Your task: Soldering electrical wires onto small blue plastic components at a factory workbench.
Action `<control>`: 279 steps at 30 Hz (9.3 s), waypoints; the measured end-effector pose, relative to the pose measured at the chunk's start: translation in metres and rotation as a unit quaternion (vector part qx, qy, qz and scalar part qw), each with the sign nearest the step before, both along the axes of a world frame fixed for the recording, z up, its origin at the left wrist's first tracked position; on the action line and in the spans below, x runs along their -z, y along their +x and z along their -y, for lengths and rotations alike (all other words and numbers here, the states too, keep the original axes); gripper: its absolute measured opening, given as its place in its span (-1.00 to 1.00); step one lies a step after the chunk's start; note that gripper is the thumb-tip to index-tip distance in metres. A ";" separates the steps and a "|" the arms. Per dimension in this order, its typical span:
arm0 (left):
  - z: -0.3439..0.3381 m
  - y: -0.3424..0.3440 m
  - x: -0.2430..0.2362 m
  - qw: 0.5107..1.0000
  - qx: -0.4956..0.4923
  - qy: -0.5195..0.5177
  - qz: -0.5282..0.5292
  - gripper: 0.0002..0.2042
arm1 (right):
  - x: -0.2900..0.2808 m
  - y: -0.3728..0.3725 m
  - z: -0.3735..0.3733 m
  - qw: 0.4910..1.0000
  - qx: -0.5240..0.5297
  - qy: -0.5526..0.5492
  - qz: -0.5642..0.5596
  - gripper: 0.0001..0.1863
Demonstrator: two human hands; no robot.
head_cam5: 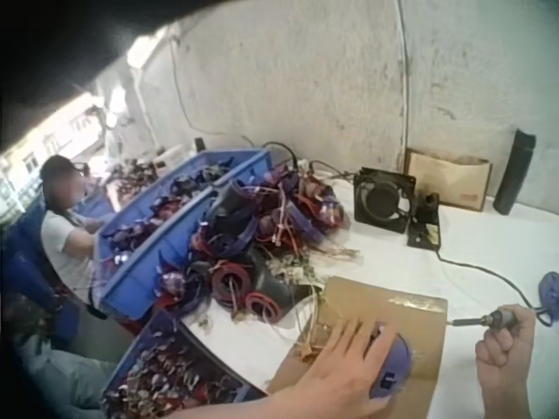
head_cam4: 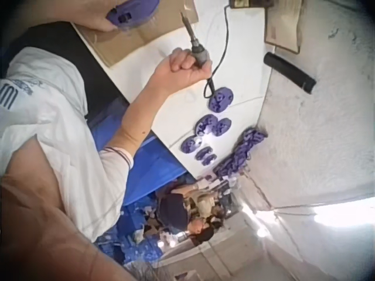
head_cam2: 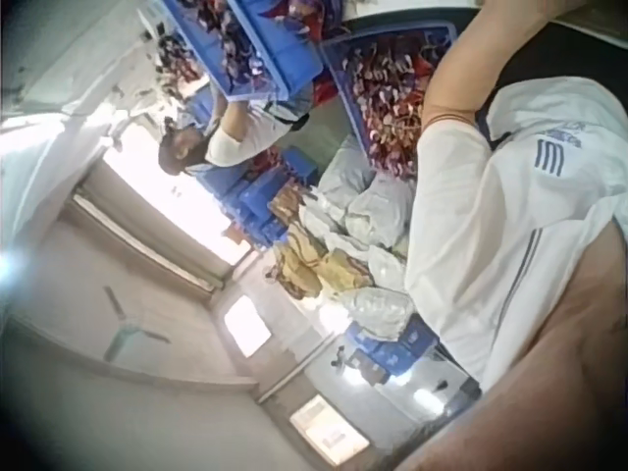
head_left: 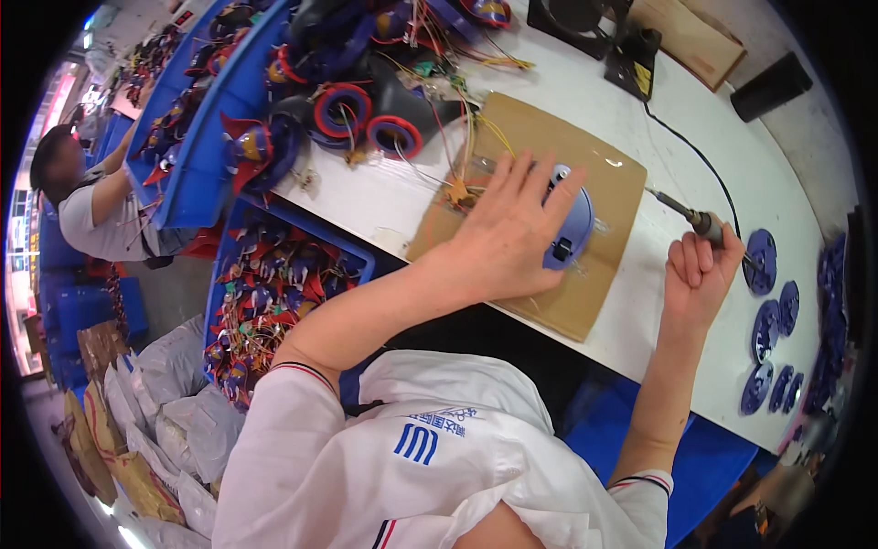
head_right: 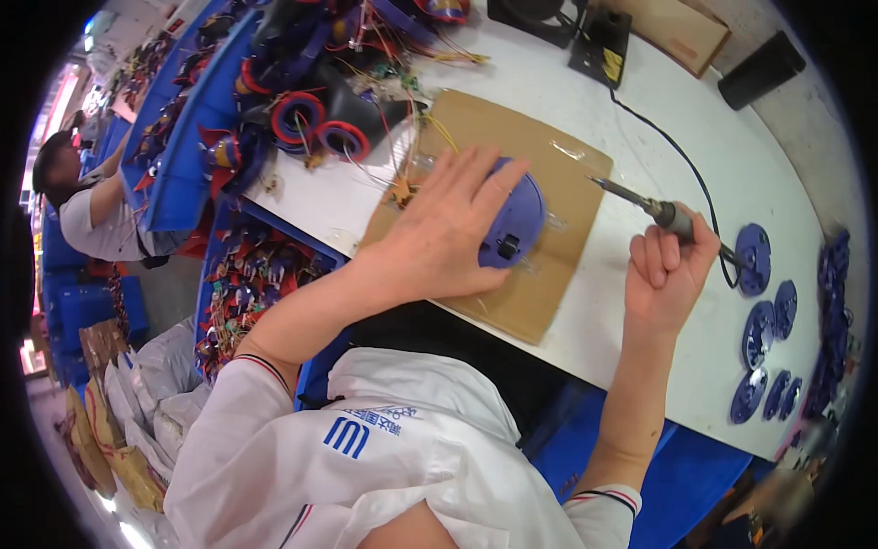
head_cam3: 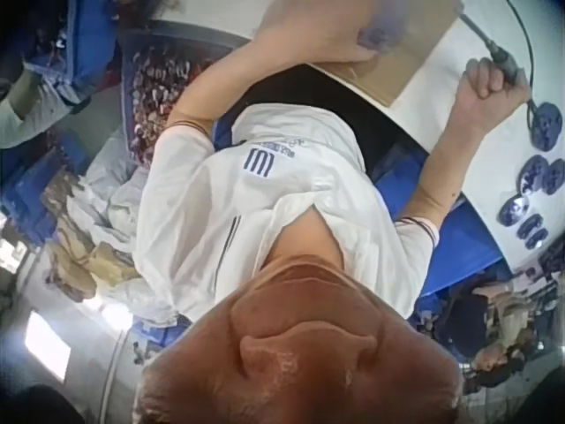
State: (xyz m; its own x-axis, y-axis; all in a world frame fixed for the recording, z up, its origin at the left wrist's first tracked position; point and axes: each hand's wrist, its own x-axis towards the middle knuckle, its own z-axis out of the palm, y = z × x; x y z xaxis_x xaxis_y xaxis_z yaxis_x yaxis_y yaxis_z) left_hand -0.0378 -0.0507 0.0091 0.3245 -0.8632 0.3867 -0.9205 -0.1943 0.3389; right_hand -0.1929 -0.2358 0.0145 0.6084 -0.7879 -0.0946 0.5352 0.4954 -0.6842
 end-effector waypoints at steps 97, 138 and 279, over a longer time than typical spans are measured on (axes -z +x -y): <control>0.066 0.271 -0.055 0.902 -0.422 0.040 0.081 0.13 | 0.001 0.001 0.004 0.994 0.028 0.098 -0.045 -0.75; -0.143 0.127 0.045 0.814 -0.534 -0.226 0.039 -0.02 | 0.016 -0.002 0.016 0.991 0.032 0.121 -0.048 -0.86; 0.381 -0.385 -0.023 0.831 0.556 0.003 0.029 -0.26 | 0.029 -0.019 0.060 0.967 -0.064 -0.116 -0.218 -0.69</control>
